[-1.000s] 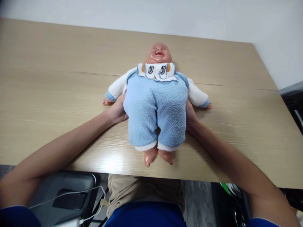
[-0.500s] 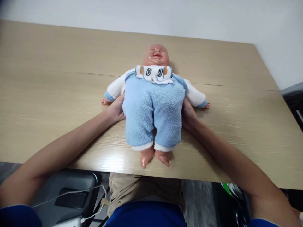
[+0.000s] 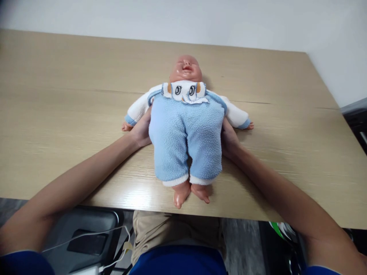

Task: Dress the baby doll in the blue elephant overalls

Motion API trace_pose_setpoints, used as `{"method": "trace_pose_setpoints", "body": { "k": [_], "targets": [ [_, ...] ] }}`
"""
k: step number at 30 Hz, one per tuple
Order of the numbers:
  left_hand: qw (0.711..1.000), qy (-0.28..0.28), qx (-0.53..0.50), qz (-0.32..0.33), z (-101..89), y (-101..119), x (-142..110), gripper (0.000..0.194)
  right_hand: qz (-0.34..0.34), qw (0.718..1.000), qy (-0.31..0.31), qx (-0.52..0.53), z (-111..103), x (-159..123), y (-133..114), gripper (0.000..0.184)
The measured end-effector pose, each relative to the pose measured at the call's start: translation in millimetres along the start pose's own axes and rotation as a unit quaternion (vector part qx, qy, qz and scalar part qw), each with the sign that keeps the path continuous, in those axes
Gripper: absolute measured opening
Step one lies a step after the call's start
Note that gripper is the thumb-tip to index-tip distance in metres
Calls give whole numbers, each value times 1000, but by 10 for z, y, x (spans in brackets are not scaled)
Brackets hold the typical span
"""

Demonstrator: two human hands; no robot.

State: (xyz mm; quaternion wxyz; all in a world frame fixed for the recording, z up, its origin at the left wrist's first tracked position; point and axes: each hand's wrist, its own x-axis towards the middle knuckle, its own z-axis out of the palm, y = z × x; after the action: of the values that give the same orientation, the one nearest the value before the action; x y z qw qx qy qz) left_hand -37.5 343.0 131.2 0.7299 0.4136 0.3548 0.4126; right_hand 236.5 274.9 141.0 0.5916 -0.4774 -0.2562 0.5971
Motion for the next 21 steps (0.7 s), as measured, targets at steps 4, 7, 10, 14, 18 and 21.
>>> {"method": "trace_pose_setpoints", "body": {
  "k": [4,7,10,14,18,21],
  "targets": [
    [998,17,-57,5,18,65,-3,36,-36,999,20,-4,5,-36,-19,44],
    [998,29,-48,24,32,117,-24,32,-43,999,24,-10,19,-53,-29,40],
    [996,47,-69,19,36,167,-42,24,-55,998,23,-12,47,-60,-30,40],
    [993,68,-90,40,25,183,-32,19,-82,996,28,-13,78,-60,-26,48],
    [994,60,-44,76,-7,132,7,23,-98,994,29,-29,81,-61,-31,46],
    [993,45,-9,108,-16,104,29,36,-79,996,28,-32,83,-69,-42,46]
  ]
}}
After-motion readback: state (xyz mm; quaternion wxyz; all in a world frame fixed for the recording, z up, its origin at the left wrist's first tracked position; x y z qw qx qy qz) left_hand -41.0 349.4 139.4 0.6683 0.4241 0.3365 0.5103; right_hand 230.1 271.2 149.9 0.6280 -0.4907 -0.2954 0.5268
